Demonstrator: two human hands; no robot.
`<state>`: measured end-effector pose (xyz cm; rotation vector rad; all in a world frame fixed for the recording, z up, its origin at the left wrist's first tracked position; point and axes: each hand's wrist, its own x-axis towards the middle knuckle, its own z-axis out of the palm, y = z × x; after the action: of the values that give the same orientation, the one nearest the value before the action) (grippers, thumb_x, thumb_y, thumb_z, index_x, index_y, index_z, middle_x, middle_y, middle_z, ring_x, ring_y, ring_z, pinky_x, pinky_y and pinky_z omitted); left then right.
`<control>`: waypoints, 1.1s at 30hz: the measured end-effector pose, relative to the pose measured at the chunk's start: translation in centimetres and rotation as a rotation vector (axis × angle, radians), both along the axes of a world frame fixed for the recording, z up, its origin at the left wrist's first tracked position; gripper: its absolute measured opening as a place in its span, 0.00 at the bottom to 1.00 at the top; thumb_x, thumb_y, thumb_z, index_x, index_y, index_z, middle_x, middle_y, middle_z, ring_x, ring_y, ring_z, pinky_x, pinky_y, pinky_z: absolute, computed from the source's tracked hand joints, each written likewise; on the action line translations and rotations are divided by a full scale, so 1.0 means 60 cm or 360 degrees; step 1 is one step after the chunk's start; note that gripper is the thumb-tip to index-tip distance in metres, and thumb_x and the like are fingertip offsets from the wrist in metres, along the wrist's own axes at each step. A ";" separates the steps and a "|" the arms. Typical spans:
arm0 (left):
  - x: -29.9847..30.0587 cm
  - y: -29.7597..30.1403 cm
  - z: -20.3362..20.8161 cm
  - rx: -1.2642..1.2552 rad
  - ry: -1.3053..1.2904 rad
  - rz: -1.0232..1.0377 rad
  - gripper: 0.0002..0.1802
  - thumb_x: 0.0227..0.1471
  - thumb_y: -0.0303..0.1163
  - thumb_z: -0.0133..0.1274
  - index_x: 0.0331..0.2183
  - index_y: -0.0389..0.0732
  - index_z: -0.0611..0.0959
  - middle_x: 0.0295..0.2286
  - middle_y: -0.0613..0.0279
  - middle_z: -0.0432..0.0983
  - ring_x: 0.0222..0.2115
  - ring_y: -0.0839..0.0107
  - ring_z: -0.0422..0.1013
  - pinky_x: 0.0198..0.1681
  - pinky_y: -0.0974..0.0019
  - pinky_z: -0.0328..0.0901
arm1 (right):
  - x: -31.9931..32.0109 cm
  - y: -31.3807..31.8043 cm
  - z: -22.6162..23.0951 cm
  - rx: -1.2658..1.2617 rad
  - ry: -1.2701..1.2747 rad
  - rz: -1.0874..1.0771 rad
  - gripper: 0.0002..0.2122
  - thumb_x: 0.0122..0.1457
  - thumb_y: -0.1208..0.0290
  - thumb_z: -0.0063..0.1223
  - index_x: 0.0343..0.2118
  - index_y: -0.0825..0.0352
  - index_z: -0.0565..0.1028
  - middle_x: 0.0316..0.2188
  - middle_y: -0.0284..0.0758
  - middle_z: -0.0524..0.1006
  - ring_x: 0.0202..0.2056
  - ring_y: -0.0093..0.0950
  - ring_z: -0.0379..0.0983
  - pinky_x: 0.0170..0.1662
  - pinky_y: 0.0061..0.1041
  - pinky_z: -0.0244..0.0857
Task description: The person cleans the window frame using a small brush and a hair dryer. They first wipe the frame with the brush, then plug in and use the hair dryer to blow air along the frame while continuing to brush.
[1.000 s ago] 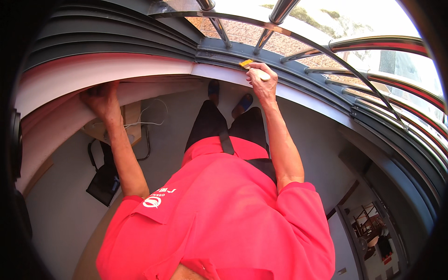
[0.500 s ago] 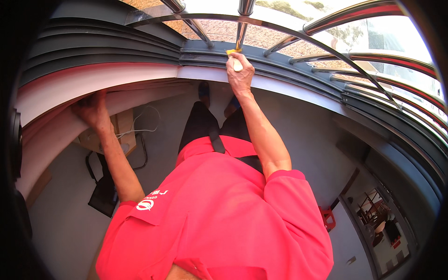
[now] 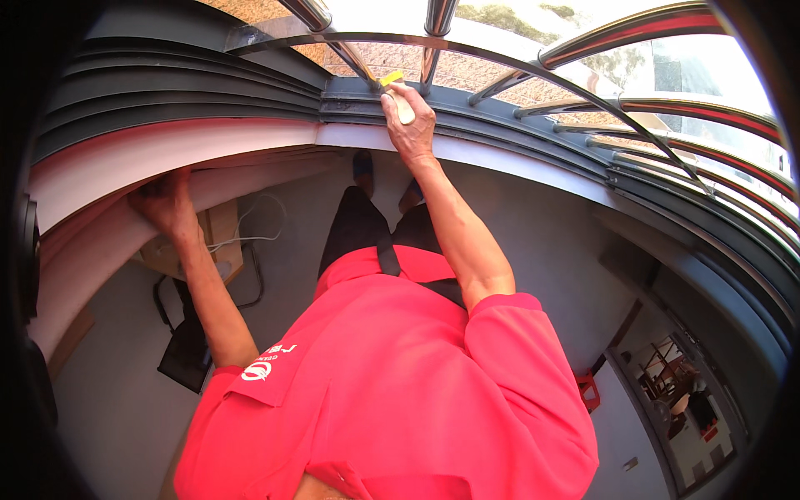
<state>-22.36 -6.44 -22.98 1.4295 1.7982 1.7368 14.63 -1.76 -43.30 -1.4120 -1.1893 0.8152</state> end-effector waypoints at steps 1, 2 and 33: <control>0.010 -0.002 0.006 0.0006 -0.0014 0.0015 0.62 0.38 0.24 0.82 0.66 0.32 0.59 0.55 0.51 0.74 0.51 0.65 0.76 0.53 0.62 0.75 | 0.019 -0.027 0.013 -0.0041 -0.0004 0.0063 0.11 0.66 0.72 0.64 0.48 0.68 0.83 0.39 0.40 0.86 0.41 0.30 0.84 0.48 0.28 0.76; 0.016 -0.004 0.010 0.0016 -0.0023 0.0029 0.62 0.38 0.24 0.82 0.67 0.32 0.59 0.55 0.51 0.75 0.51 0.65 0.76 0.54 0.62 0.75 | 0.038 -0.045 0.021 -0.0079 -0.0004 0.0124 0.10 0.65 0.73 0.64 0.47 0.68 0.83 0.38 0.42 0.86 0.41 0.32 0.85 0.48 0.29 0.76; 0.011 0.018 0.016 0.0093 0.0083 -0.0221 0.34 0.47 0.17 0.74 0.55 0.26 0.80 0.50 0.50 0.81 0.49 0.64 0.79 0.56 0.58 0.74 | 0.356 -0.084 -0.021 -0.0416 0.0222 -0.0816 0.09 0.65 0.76 0.61 0.46 0.72 0.83 0.28 0.36 0.84 0.24 0.22 0.81 0.26 0.20 0.74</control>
<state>-21.70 -5.35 -22.01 1.5964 1.6427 1.7096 35.98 -6.81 -44.56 -1.7432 -0.5831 0.7027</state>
